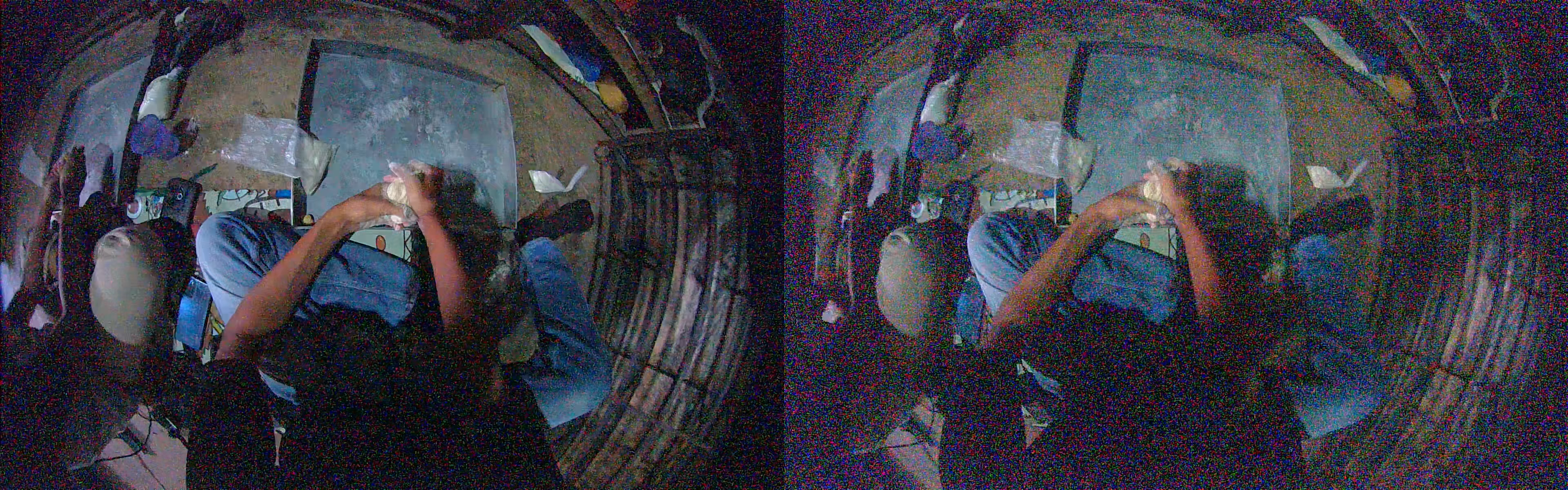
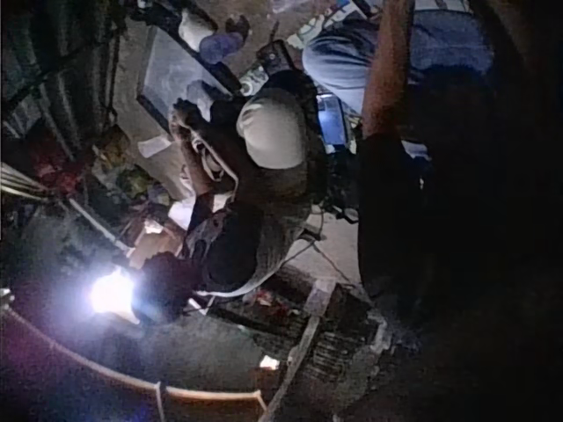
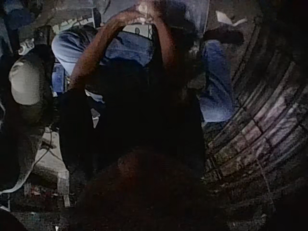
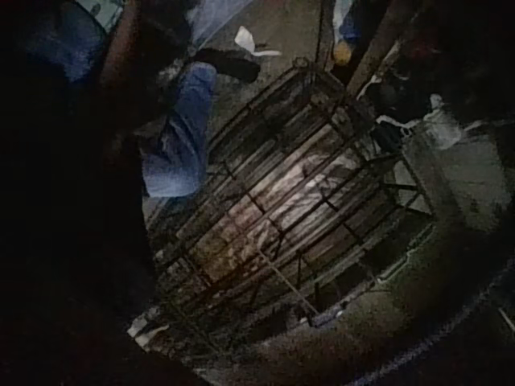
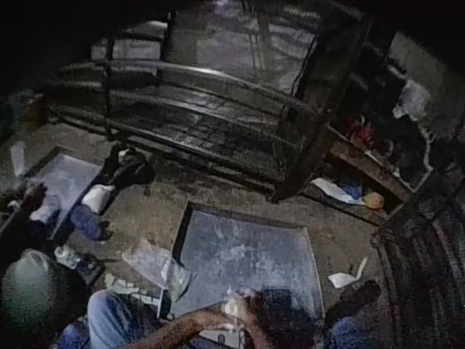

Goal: The person kneads a piece of dough on a metal tray with flour by hand, repeatedly stretching, folding, and pressing it.

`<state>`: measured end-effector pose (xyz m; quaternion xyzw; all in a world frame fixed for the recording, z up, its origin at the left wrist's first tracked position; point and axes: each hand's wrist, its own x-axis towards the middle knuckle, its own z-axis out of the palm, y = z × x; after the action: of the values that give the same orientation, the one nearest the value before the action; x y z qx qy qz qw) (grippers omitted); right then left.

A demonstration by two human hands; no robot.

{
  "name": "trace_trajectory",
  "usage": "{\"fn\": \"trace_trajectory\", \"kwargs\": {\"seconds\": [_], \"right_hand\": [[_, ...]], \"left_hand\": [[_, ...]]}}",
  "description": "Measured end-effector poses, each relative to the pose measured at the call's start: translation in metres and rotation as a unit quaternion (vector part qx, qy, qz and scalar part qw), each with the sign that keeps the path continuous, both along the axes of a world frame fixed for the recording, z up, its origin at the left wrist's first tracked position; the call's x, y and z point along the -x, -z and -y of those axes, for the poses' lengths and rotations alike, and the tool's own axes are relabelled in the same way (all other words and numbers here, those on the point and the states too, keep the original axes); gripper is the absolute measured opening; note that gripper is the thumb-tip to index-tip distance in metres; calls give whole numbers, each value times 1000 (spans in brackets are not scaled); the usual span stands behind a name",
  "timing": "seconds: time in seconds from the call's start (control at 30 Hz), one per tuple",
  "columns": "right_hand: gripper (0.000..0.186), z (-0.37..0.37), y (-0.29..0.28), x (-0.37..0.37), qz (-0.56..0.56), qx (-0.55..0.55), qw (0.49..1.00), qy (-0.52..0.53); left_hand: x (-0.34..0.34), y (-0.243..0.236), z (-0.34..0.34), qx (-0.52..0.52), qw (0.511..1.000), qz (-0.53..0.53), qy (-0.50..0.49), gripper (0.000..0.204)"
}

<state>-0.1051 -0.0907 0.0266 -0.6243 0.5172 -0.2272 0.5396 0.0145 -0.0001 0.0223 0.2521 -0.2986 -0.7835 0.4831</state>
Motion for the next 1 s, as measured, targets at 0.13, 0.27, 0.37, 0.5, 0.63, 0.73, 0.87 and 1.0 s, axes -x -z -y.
{"fn": "trace_trajectory", "kwargs": {"seconds": [0.13, 0.27, 0.37, 0.5, 0.63, 0.73, 0.87, 1.0], "right_hand": [[21, 4, 18, 10, -175, 187, 967, 3], [28, -8, 22, -12, -41, 156, 985, 69], [25, 23, 53, 13, 103, 1, 993, 65], [27, -30, -44, -40, 19, -14, 999, -47], [28, -18, -10, -32, 32, 12, 999, 29], [28, -8, 26, -30, 70, -57, 991, 100], [29, 8, 24, -46, 45, -106, 988, 106], [24, 51, 20, -6, 11, -96, 990, 107]], "left_hand": [[3, -23, -5, 8, 986, 127, -110, 68], [-4, -9, -2, 121, 902, 316, -268, 78], [12, -11, 10, 136, 876, 335, -319, 72], [-15, 28, 11, 278, 706, 595, -266, 65], [-7, 40, 18, 163, 812, 529, -188, 66], [-7, 46, 10, 68, 843, 500, -188, 67], [-18, 51, 1, -19, 880, 436, -187, 65], [7, -5, 17, 35, 912, 378, -156, 59]]}}
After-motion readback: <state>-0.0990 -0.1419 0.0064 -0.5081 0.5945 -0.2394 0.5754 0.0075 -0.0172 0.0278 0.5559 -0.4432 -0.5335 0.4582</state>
